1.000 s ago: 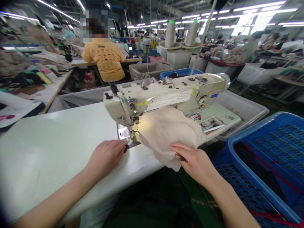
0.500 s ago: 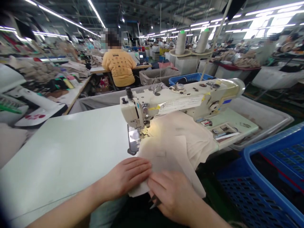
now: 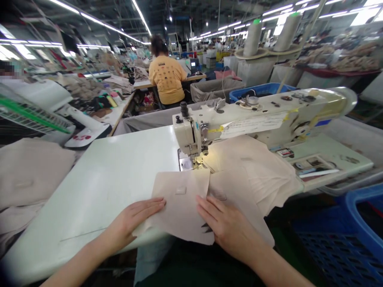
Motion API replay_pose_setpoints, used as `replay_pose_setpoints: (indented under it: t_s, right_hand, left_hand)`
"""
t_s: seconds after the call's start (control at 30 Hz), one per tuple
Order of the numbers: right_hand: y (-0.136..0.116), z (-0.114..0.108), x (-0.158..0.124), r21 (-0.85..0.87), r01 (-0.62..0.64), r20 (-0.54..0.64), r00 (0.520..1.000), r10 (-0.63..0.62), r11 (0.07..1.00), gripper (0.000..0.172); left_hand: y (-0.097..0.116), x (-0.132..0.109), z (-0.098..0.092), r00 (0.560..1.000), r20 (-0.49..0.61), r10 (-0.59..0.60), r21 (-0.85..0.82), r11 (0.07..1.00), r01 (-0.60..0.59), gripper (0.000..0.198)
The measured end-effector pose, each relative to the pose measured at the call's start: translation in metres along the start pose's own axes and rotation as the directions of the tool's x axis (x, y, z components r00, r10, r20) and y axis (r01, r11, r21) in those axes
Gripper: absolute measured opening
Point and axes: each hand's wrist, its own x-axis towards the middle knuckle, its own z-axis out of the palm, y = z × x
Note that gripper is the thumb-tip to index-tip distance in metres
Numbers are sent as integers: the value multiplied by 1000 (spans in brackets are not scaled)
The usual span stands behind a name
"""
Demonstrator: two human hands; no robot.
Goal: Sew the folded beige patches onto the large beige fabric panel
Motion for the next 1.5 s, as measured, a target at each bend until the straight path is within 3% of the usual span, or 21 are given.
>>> replay_pose_setpoints:
  t_s: [0.1, 0.27, 0.43, 0.53, 0.6, 0.7, 0.77, 0.87, 0.93, 1.0, 1.07, 1.27, 1.33, 1.4, 1.47, 1.5]
  right_hand:
    - [4, 6, 6, 47, -54, 4, 999, 54, 997, 68]
    - [38, 4, 8, 43, -141, -63, 988, 143, 989, 45]
    - [42, -5, 15, 64, -53, -142, 988, 62, 997, 56]
    - [29, 1, 21, 179, 10, -182, 983, 23, 984, 65]
    - [23, 6, 24, 313, 4, -180, 982, 55, 950, 60]
    - [19, 12, 33, 523, -187, -37, 970, 242, 832, 41]
    - [18, 13, 42, 585, -401, 84, 895, 439, 705, 26]
    - [18, 17, 60, 620, -612, 105, 684, 722, 490, 25]
    - [18, 22, 69, 677, -634, 73, 563, 823, 374, 34]
    - [16, 29, 73, 753, -582, 51, 516, 855, 307, 38]
    - [14, 34, 72, 772, -547, 29, 538, 842, 323, 38]
    - [13, 34, 65, 605, -617, 70, 671, 738, 503, 26]
    - [15, 32, 66, 578, -624, 85, 687, 722, 526, 28]
    - [16, 31, 67, 554, -634, 95, 692, 715, 540, 29]
    - [17, 30, 68, 537, -640, 98, 694, 713, 549, 30]
    - [17, 30, 68, 531, -641, 97, 696, 712, 554, 31]
  left_hand:
    - [-2, -1, -2, 999, -26, -26, -44, 999, 25, 82]
    - [-9, -2, -5, 997, -52, -55, -112, 992, 49, 71]
    - [-9, 2, 0, 990, -101, -98, -163, 983, 81, 61]
    - [-7, 4, -2, 983, -114, -144, -194, 974, 120, 53]
    - [-5, 5, -5, 979, -108, -176, -213, 965, 150, 47]
    - [-1, 8, -10, 962, -112, -250, -251, 944, 216, 36]
    - [1, 13, -10, 912, -136, -388, -274, 899, 342, 29]
    - [2, 25, -6, 758, -168, -631, -283, 767, 576, 31]
    - [1, 31, -2, 656, -178, -733, -288, 677, 678, 34]
    - [0, 35, 1, 582, -181, -793, -301, 608, 735, 35]
    - [1, 35, 2, 538, -175, -824, -310, 565, 765, 35]
    - [15, 28, 7, 477, -215, -852, -288, 522, 803, 33]
    - [21, 26, 12, 423, -283, -861, -334, 501, 798, 33]
    - [26, 25, 18, 367, -345, -864, -381, 486, 786, 52]
    - [30, 22, 23, 358, -387, -850, -393, 503, 770, 62]
    - [31, 21, 24, 379, -402, -833, -382, 529, 758, 60]
